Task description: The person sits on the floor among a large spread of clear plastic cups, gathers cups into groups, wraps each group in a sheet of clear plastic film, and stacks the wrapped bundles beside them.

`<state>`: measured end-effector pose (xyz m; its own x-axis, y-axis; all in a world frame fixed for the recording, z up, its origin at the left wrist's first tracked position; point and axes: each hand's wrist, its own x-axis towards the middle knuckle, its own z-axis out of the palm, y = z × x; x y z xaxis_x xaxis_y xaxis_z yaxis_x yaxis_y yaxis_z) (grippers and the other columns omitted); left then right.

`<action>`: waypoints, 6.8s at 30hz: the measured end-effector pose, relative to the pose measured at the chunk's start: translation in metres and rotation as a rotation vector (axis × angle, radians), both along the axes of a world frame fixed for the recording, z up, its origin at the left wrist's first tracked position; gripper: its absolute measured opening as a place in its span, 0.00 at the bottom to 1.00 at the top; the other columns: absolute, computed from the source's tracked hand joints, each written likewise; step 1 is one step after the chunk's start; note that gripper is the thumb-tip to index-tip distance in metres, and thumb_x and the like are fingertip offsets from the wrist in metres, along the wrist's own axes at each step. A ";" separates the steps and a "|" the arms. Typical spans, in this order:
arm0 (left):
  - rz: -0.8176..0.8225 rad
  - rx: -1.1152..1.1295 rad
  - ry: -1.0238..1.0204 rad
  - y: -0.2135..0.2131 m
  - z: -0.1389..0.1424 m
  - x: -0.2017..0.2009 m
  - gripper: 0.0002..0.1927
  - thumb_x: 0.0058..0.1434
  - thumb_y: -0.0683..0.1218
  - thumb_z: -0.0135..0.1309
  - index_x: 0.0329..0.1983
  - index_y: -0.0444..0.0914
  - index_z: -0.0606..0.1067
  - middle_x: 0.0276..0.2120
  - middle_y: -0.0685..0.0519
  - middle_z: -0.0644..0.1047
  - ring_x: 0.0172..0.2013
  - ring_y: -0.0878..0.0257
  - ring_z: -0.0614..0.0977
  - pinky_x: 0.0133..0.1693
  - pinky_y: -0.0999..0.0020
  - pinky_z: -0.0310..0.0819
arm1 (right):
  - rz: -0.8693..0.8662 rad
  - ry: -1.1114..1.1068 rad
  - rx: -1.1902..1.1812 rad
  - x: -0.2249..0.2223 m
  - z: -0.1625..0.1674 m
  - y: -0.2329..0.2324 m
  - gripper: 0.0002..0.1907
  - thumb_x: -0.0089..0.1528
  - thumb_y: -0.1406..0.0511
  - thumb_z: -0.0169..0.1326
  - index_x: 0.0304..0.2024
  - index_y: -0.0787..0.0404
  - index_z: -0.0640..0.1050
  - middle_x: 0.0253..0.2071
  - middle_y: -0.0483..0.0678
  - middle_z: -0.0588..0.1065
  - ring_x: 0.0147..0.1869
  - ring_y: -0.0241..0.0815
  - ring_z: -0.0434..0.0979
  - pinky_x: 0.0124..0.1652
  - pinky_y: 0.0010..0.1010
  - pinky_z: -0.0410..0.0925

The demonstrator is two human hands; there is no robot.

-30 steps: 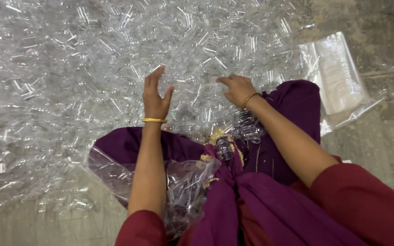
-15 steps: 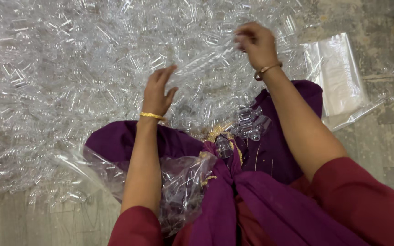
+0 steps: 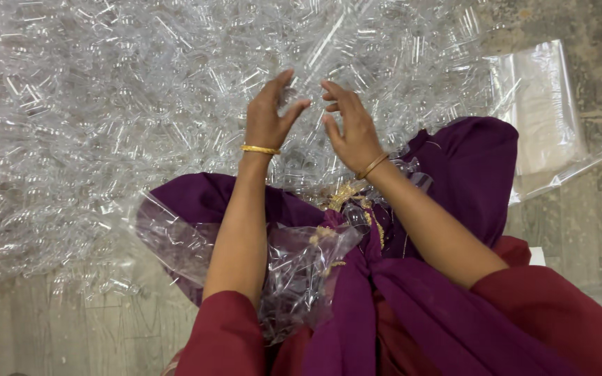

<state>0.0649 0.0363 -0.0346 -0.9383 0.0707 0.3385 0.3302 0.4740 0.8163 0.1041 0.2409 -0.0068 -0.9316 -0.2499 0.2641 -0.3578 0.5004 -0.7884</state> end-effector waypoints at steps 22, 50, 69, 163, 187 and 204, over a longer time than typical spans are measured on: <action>-0.042 0.034 0.099 0.010 0.002 0.003 0.32 0.55 0.42 0.72 0.59 0.34 0.68 0.51 0.46 0.73 0.51 0.52 0.78 0.54 0.61 0.76 | -0.103 0.312 0.192 0.006 0.021 -0.019 0.31 0.57 0.69 0.64 0.62 0.51 0.72 0.73 0.56 0.56 0.68 0.56 0.68 0.64 0.47 0.67; 0.074 -0.071 0.156 0.006 0.010 0.002 0.34 0.63 0.47 0.69 0.68 0.39 0.67 0.51 0.48 0.71 0.51 0.56 0.74 0.55 0.59 0.73 | -0.329 -0.032 0.065 -0.075 0.015 0.108 0.14 0.70 0.66 0.52 0.58 0.55 0.78 0.58 0.49 0.76 0.57 0.42 0.80 0.52 0.32 0.78; -0.103 0.590 -0.119 0.038 0.058 -0.039 0.36 0.67 0.47 0.64 0.74 0.35 0.63 0.62 0.48 0.72 0.59 0.60 0.78 0.62 0.65 0.77 | 0.284 -0.309 0.777 -0.075 -0.035 0.115 0.28 0.54 0.73 0.56 0.58 0.52 0.78 0.59 0.52 0.74 0.64 0.57 0.69 0.62 0.45 0.65; -0.776 -0.433 0.087 0.370 0.116 -0.012 0.41 0.54 0.30 0.48 0.70 0.53 0.66 0.72 0.64 0.62 0.71 0.61 0.66 0.67 0.22 0.36 | 0.472 -0.251 0.366 -0.010 0.093 0.157 0.26 0.67 0.57 0.51 0.66 0.58 0.70 0.58 0.51 0.74 0.60 0.43 0.77 0.57 0.36 0.70; -0.905 -0.818 0.348 0.101 0.003 0.127 0.17 0.56 0.57 0.58 0.46 0.46 0.74 0.73 0.49 0.60 0.74 0.53 0.58 0.68 0.29 0.31 | 0.034 -0.431 0.211 0.084 0.054 0.221 0.43 0.55 0.44 0.58 0.72 0.46 0.67 0.63 0.51 0.71 0.57 0.48 0.74 0.53 0.37 0.71; -0.300 -0.973 0.259 0.084 -0.003 -0.049 0.35 0.62 0.42 0.52 0.73 0.58 0.66 0.79 0.47 0.42 0.76 0.46 0.40 0.64 0.21 0.30 | 0.249 -0.398 0.129 0.186 0.059 0.231 0.39 0.55 0.54 0.64 0.69 0.48 0.70 0.71 0.47 0.68 0.75 0.49 0.65 0.71 0.46 0.58</action>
